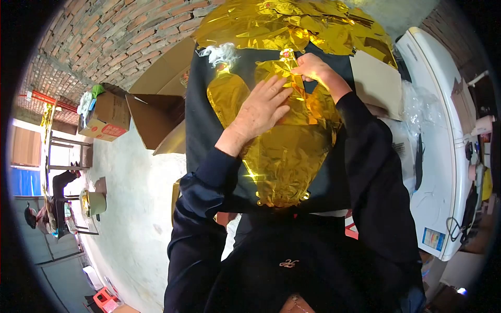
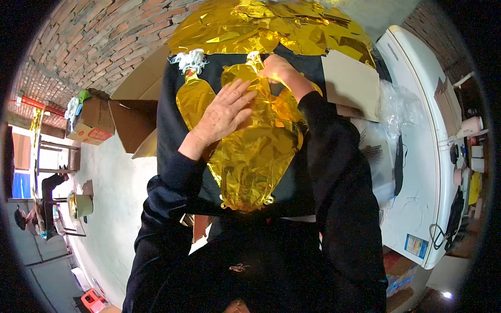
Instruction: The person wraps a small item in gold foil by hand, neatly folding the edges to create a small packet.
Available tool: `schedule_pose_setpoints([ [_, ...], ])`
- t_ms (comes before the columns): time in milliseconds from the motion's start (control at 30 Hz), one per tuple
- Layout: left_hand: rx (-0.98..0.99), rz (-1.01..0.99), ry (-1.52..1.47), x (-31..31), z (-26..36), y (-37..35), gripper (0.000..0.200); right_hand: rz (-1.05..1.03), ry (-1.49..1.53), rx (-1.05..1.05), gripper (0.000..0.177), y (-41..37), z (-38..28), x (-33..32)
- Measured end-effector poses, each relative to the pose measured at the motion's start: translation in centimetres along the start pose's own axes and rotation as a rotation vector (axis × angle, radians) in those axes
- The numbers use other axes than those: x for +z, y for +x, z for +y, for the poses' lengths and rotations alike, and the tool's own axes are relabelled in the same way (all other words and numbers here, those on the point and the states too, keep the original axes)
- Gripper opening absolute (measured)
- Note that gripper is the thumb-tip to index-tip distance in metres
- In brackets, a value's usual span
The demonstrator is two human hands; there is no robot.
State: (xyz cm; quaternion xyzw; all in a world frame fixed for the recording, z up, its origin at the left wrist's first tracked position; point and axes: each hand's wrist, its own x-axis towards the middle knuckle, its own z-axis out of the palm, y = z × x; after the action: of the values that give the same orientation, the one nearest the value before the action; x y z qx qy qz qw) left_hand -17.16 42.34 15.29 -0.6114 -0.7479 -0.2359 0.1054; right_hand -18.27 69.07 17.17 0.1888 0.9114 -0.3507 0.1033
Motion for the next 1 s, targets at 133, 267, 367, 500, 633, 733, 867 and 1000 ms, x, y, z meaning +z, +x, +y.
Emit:
schedule_pose_setpoints([
  [133, -0.004, -0.063, 0.029, 1.6, 0.2, -0.8, 0.051, 0.026, -0.011, 0.001, 0.036, -0.5, -0.5, 0.3],
  [267, -0.005, -0.067, 0.039, 1.6, 0.3, -1.0, 0.050, 0.048, -0.094, -0.049, 0.039, 0.1, 0.4, 0.5],
  [367, -0.019, -0.064, 0.031, 1.9, 0.3, -1.0, 0.050, 0.081, -0.120, -0.096, 0.047, -0.1, 0.7, 0.3],
  [500, -0.018, -0.067, 0.062, 1.8, 0.4, -1.1, 0.050, 0.241, -0.159, -0.071, 0.035, -2.6, 0.1, -0.1],
  [633, -0.012, -0.077, 0.074, 1.7, 0.5, -1.0, 0.050, 0.489, -0.242, -0.200, 0.040, -6.3, 4.3, -0.6],
  [733, -0.010, -0.077, 0.082, 1.9, 0.4, -1.1, 0.050, 0.567, -0.346, -0.218, 0.036, -10.2, 7.2, -0.6],
  [867, -0.001, -0.068, 0.090, 2.2, 0.2, -1.1, 0.050, 0.601, -0.444, -0.161, 0.033, -15.3, 9.5, 0.2],
  [1000, 0.029, -0.040, 0.085, 2.3, -0.1, -1.1, 0.049, 0.627, -0.526, -0.112, 0.034, -16.9, 10.4, 1.6],
])
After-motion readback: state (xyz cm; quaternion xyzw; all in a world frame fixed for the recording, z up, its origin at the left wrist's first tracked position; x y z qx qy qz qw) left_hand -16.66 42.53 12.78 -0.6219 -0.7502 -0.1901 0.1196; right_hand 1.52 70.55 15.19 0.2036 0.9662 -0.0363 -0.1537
